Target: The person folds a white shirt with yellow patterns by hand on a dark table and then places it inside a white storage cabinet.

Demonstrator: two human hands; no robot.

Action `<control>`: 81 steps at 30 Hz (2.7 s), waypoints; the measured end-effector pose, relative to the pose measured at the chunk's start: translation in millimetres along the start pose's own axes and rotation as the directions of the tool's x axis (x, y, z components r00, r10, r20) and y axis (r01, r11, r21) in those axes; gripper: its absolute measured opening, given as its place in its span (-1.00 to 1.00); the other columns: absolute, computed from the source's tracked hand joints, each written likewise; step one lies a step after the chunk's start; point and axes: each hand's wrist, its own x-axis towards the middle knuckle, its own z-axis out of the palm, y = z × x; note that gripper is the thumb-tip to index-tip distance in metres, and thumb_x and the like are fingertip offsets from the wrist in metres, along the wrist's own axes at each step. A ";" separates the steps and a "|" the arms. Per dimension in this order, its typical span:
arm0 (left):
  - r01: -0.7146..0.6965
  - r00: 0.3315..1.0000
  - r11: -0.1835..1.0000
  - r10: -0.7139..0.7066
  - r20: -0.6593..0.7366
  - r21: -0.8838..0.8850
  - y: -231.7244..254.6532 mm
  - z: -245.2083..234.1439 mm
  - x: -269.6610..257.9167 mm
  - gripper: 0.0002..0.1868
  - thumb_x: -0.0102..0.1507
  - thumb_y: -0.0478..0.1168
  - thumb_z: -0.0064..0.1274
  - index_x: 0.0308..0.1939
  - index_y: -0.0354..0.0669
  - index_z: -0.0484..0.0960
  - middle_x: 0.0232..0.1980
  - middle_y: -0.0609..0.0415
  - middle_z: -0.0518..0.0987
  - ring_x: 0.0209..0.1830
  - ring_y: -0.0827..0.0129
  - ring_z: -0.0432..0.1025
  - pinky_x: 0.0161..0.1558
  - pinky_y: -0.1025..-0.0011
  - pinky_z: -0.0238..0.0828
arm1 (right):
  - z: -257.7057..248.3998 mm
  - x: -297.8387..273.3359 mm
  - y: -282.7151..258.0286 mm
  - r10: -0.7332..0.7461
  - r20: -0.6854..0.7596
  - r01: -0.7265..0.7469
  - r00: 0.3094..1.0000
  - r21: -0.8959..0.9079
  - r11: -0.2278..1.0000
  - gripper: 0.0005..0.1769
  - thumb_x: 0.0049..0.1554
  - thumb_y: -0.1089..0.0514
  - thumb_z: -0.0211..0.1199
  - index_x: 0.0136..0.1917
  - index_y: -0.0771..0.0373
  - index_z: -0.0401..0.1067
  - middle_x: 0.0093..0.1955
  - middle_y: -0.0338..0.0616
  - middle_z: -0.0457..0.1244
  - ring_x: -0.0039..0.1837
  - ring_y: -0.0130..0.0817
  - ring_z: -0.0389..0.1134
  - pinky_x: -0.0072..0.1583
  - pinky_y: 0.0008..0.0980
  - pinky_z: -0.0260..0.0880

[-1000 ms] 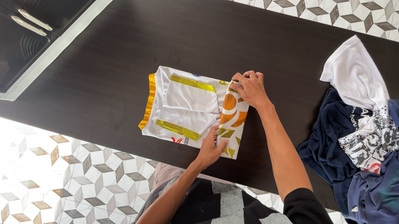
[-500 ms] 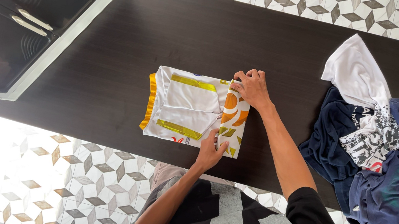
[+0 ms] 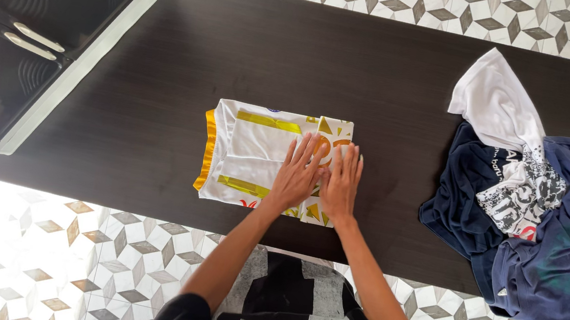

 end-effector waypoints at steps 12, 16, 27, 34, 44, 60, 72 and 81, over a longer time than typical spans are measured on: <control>-0.035 0.993 0.995 0.025 0.113 0.091 -19.7 9.1 5.5 -0.29 0.48 0.09 -0.32 0.61 -0.22 0.06 0.69 -0.17 -0.07 0.72 0.07 -0.24 0.59 -0.14 -0.50 | -1.8 -13.6 -7.4 0.439 -0.003 -0.416 0.898 0.319 0.852 -0.26 0.17 0.07 0.30 0.51 0.36 0.16 0.39 0.21 0.19 0.30 -0.01 0.29 0.32 -0.11 0.31; -0.033 0.992 0.992 0.019 0.122 0.120 -23.5 8.5 -5.2 -0.27 0.47 0.10 -0.32 0.61 -0.23 0.03 0.69 -0.16 -0.07 0.72 0.09 -0.26 0.59 -0.15 -0.54 | 1.7 -2.9 2.3 0.560 0.006 -0.498 0.828 0.466 0.731 -0.36 0.16 0.06 0.36 0.39 0.43 0.29 0.09 0.10 0.41 0.01 -0.23 0.47 0.06 -0.32 0.48; -0.064 0.989 0.985 0.041 0.141 0.163 -13.6 27.2 -8.8 -0.29 0.47 0.12 -0.39 0.62 -0.16 0.04 0.70 -0.05 -0.06 0.72 0.15 -0.31 0.57 -0.21 -0.60 | -27.2 4.3 14.1 0.590 0.175 -0.588 0.789 0.494 0.641 -0.62 0.13 0.10 0.38 0.13 0.39 0.53 -0.10 -0.09 0.46 -0.11 -0.44 0.48 -0.02 -0.43 0.49; -0.064 0.991 0.983 0.043 0.126 0.173 0.4 42.1 -2.9 -0.30 0.47 0.13 -0.40 0.61 -0.16 0.07 0.70 -0.04 -0.06 0.72 0.17 -0.31 0.57 -0.23 -0.59 | -37.2 4.9 32.2 0.599 0.225 -0.620 0.769 0.492 0.611 -0.62 0.14 0.10 0.38 0.15 0.38 0.52 -0.09 -0.11 0.45 -0.11 -0.45 0.46 -0.03 -0.42 0.49; -0.022 1.000 0.996 0.022 -0.001 -0.082 13.6 13.4 -4.6 -0.43 0.40 -0.14 -0.09 0.42 -0.41 0.31 0.54 -0.25 0.23 0.58 -0.02 0.05 0.53 -0.06 -0.13 | -54.9 14.8 10.4 0.568 0.254 -0.606 0.783 0.518 0.604 -0.50 0.09 0.11 0.43 0.23 0.39 0.47 -0.04 -0.07 0.44 -0.08 -0.43 0.48 -0.03 -0.42 0.54; 0.454 0.864 0.353 -0.400 0.306 -0.818 1.1 14.8 -31.1 -0.48 0.49 -0.02 -0.22 0.41 -0.30 0.40 0.18 -0.17 0.58 0.05 0.22 0.51 0.08 0.32 0.47 | -45.4 34.4 -56.7 0.415 0.056 -0.412 0.908 0.296 0.862 -0.39 -0.02 0.12 0.50 0.23 0.44 0.44 -0.09 0.04 0.41 -0.15 -0.25 0.47 -0.10 -0.31 0.49; 0.426 0.811 -0.065 -0.415 0.412 -0.903 -29.2 24.1 -46.8 -0.40 0.55 0.05 -0.27 0.53 -0.31 0.34 0.21 0.00 0.49 0.17 0.35 0.27 0.17 0.41 0.19 | -18.3 34.2 -85.9 0.322 0.068 -0.328 0.944 0.284 0.901 -0.44 0.04 0.15 0.45 0.25 0.43 0.42 -0.05 0.12 0.36 -0.19 -0.18 0.46 -0.10 -0.28 0.49; 0.407 0.837 0.564 -0.546 0.045 -0.718 -18.9 -7.7 -42.6 -0.42 0.21 -0.26 0.24 0.28 -0.40 0.46 0.13 -0.16 0.61 0.04 0.20 0.54 0.01 0.33 0.50 | -15.0 25.9 -63.6 0.346 0.089 -0.343 0.934 0.497 0.797 -0.69 0.21 0.21 0.26 0.20 0.39 0.48 -0.08 -0.08 0.41 -0.15 -0.44 0.48 -0.13 -0.47 0.54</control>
